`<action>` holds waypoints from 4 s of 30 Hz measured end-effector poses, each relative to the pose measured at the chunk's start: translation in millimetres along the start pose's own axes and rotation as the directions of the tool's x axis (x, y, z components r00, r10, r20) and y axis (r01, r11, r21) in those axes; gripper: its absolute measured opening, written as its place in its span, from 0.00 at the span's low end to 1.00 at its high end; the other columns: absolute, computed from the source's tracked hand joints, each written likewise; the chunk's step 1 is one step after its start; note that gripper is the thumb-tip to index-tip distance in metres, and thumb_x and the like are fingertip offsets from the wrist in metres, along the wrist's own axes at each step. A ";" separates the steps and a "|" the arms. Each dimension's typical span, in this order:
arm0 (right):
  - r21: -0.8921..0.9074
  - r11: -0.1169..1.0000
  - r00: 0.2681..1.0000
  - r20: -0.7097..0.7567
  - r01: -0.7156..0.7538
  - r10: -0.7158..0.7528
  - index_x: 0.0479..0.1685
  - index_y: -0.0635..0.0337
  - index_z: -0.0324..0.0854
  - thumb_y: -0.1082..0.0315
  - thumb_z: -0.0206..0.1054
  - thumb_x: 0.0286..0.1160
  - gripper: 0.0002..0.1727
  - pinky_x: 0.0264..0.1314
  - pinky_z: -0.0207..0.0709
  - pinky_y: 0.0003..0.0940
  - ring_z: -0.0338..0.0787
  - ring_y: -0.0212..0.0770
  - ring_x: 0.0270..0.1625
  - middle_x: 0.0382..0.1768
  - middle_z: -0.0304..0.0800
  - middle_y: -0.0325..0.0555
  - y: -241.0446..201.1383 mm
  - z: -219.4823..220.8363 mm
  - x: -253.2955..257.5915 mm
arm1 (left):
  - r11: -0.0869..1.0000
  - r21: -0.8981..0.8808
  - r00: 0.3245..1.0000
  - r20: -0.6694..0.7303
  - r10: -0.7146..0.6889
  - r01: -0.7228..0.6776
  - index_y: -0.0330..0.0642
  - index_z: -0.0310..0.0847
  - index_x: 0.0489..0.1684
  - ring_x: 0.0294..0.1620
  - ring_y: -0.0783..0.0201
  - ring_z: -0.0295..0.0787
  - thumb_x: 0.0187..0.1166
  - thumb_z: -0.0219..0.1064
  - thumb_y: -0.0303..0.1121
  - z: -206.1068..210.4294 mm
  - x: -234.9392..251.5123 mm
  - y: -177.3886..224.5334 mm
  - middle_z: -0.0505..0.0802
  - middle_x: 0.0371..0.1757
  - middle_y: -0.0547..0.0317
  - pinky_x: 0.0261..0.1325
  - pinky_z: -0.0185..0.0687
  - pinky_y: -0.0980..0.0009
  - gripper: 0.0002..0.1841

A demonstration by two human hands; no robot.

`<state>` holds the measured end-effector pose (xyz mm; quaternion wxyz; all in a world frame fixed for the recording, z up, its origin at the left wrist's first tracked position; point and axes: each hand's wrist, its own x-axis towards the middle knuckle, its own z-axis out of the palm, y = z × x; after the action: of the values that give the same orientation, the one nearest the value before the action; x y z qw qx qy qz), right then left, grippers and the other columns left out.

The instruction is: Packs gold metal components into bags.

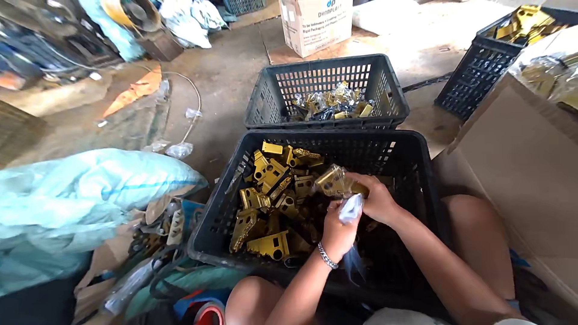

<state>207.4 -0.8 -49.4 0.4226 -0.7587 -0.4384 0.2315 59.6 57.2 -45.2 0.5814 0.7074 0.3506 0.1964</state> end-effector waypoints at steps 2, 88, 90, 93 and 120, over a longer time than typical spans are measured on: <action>-0.142 0.989 0.994 0.098 -0.034 0.048 0.69 0.60 0.86 0.67 0.76 0.66 0.27 0.76 0.65 0.63 0.73 0.68 0.72 0.67 0.80 0.67 2.6 -2.0 -4.3 | 0.999 0.004 0.994 0.098 -0.037 0.037 0.24 0.80 0.62 0.50 0.67 0.87 0.80 0.70 0.32 -2.5 -1.7 4.1 0.90 0.53 0.44 0.59 0.83 0.71 0.19; 0.948 0.069 0.943 0.298 -0.310 0.146 0.75 0.49 0.69 0.26 0.35 0.82 0.42 0.31 0.87 0.35 0.93 0.44 0.38 0.59 0.90 0.54 20.4 -25.2 -37.7 | 0.809 0.463 0.854 -0.184 0.487 -0.361 0.25 0.89 0.54 0.50 0.48 0.95 0.72 0.72 0.25 -46.3 36.0 -24.0 0.95 0.48 0.36 0.61 0.87 0.53 0.15; 0.945 0.215 0.969 0.243 -0.247 0.042 0.71 0.51 0.71 0.26 0.64 0.68 0.43 0.31 0.82 0.27 0.88 0.34 0.31 0.54 0.91 0.46 18.3 -28.7 -41.4 | 0.769 0.519 0.846 -0.149 0.512 -0.374 0.26 0.90 0.51 0.50 0.44 0.95 0.70 0.73 0.24 -47.1 34.4 -23.1 0.95 0.47 0.36 0.60 0.87 0.51 0.14; 0.794 0.564 0.972 0.224 -0.227 0.076 0.73 0.57 0.70 0.60 0.74 0.64 0.34 0.33 0.89 0.31 0.92 0.37 0.31 0.45 0.93 0.44 -0.3 -41.5 -46.1 | 0.782 0.505 0.865 -0.128 0.486 -0.365 0.27 0.92 0.46 0.51 0.43 0.94 0.67 0.72 0.22 -46.1 32.5 -19.6 0.95 0.46 0.36 0.61 0.85 0.49 0.12; -0.069 0.997 0.979 0.201 -0.031 0.044 0.69 0.68 0.82 0.65 0.78 0.66 0.29 0.79 0.70 0.56 0.82 0.60 0.72 0.67 0.84 0.65 1.5 -7.9 -3.2 | 0.940 0.038 0.941 -0.005 0.339 -0.338 0.21 0.86 0.49 0.38 0.67 0.92 0.77 0.68 0.25 -14.1 8.1 -8.6 0.93 0.44 0.44 0.47 0.90 0.71 0.12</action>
<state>212.1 -7.3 -46.6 0.3462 -0.7528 -0.4721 0.3010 53.1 73.4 -51.0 0.5240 0.7665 0.2308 0.2910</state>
